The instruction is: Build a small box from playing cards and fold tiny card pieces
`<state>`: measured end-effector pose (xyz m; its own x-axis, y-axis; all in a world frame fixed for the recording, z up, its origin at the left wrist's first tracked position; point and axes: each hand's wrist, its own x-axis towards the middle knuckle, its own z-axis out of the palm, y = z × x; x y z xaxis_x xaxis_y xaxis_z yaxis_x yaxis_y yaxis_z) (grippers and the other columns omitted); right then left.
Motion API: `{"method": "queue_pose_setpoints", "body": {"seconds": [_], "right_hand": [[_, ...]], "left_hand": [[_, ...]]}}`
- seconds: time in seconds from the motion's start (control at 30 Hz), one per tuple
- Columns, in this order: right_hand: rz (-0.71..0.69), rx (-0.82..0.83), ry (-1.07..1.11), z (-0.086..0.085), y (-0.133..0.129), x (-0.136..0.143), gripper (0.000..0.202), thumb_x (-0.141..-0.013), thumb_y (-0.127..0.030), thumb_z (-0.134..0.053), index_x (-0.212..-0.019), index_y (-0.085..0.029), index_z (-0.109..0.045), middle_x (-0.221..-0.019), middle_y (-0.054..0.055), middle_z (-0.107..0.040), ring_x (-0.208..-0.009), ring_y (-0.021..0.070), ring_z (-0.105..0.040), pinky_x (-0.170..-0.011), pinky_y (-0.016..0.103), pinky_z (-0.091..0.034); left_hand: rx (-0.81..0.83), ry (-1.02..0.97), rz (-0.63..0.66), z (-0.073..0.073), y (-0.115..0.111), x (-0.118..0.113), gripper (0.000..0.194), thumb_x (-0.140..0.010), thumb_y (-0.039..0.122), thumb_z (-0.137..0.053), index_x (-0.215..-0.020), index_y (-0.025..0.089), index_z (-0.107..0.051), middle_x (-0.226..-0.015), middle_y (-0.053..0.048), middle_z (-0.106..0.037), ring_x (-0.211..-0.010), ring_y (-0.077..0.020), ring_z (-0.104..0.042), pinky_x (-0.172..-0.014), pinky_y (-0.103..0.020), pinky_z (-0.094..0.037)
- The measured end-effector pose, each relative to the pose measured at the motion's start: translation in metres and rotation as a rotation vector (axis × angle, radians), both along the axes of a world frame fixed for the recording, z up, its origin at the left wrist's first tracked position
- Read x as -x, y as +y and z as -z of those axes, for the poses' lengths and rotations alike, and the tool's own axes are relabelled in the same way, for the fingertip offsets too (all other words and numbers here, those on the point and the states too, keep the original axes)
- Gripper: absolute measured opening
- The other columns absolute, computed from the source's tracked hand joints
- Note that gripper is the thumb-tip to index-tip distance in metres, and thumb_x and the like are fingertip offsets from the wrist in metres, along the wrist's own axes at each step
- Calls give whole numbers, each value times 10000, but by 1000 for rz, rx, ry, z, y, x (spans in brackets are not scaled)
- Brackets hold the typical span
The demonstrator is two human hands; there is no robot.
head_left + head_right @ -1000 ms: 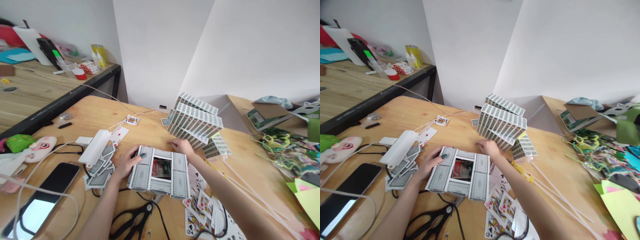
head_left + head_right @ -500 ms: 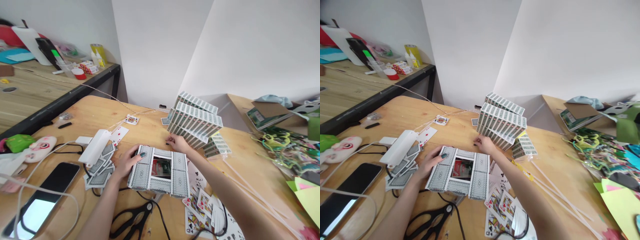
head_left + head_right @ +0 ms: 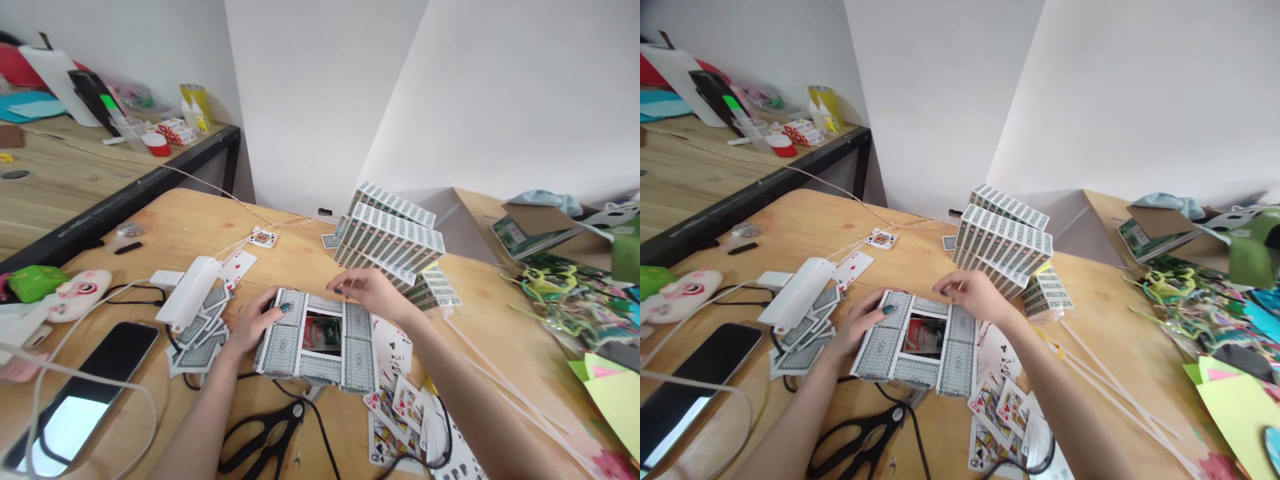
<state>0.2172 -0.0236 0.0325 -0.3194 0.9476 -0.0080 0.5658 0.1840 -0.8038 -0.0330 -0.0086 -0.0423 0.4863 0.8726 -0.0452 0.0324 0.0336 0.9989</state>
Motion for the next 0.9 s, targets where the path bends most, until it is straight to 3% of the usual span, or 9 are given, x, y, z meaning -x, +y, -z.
{"method": "queue_pose_setpoints", "body": {"seconds": [0.07, 0.2, 0.27, 0.37, 0.47, 0.7, 0.8, 0.9], "right_hand": [[179, -19, -37, 25, 19, -10, 186, -775, -135, -532, -865, -175, -690, -883, 44, -696, -738, 131, -628, -666, 243, -485], [230, -76, -202, 74, 43, -15, 210, -632, -169, -725, -841, -162, -709, -843, 48, -679, -759, 145, -621, -725, 247, -474], [245, -85, -216, 88, 46, -13, 204, -607, -203, -756, -801, -160, -712, -816, 44, -670, -753, 146, -619, -710, 239, -473], [244, -90, -217, 96, 46, -10, 89, -648, -217, -732, -725, -178, -712, -758, 21, -660, -734, 136, -608, -680, 222, -465], [209, -94, -227, 95, 48, -8, 13, -675, -184, -708, -686, -191, -709, -714, 2, -645, -726, 128, -592, -671, 209, -451], [123, -83, -281, 80, 52, -5, 120, -694, -100, -654, -596, -168, -660, -704, 7, -615, -713, 129, -571, -680, 223, -435], [120, -97, -265, 53, 48, -8, 113, -722, -113, -619, -627, -165, -651, -726, 12, -605, -696, 128, -563, -683, 238, -438], [131, -141, -121, 13, 31, -6, 92, -769, -178, -577, -716, -172, -652, -783, 19, -601, -705, 127, -569, -679, 252, -453]], "left_hand": [[-11, 5, -4, 1, 0, 0, 417, -777, 374, -530, -1133, 158, -559, -1128, -66, -610, -1041, -246, -540, -824, -288, -428], [-26, 9, 1, 0, 0, 1, 406, -780, 368, -529, -1128, 162, -562, -1121, -58, -617, -1012, -234, -555, -837, -283, -423], [-26, 11, -4, -1, -1, 0, 411, -777, 372, -531, -1127, 159, -564, -1109, -62, -622, -1004, -238, -557, -837, -291, -427], [-27, 19, -15, -1, -1, 0, 424, -770, 377, -534, -1130, 155, -567, -1102, -71, -623, -1012, -249, -551, -847, -310, -428], [-16, 4, -7, -1, -1, 0, 423, -773, 371, -534, -1139, 162, -564, -1107, -70, -620, -1013, -248, -552, -845, -313, -429], [-9, 15, -17, -4, -1, 0, 429, -771, 371, -532, -1140, 156, -565, -1085, -73, -626, -1012, -254, -548, -859, -324, -421], [-6, 8, -6, -3, -1, 0, 432, -769, 380, -535, -1135, 154, -568, -1080, -73, -626, -1003, -252, -550, -848, -321, -424], [2, -8, 1, -1, 0, 0, 427, -769, 379, -544, -1132, 155, -569, -1090, -73, -622, -999, -248, -551, -828, -311, -429]]}}
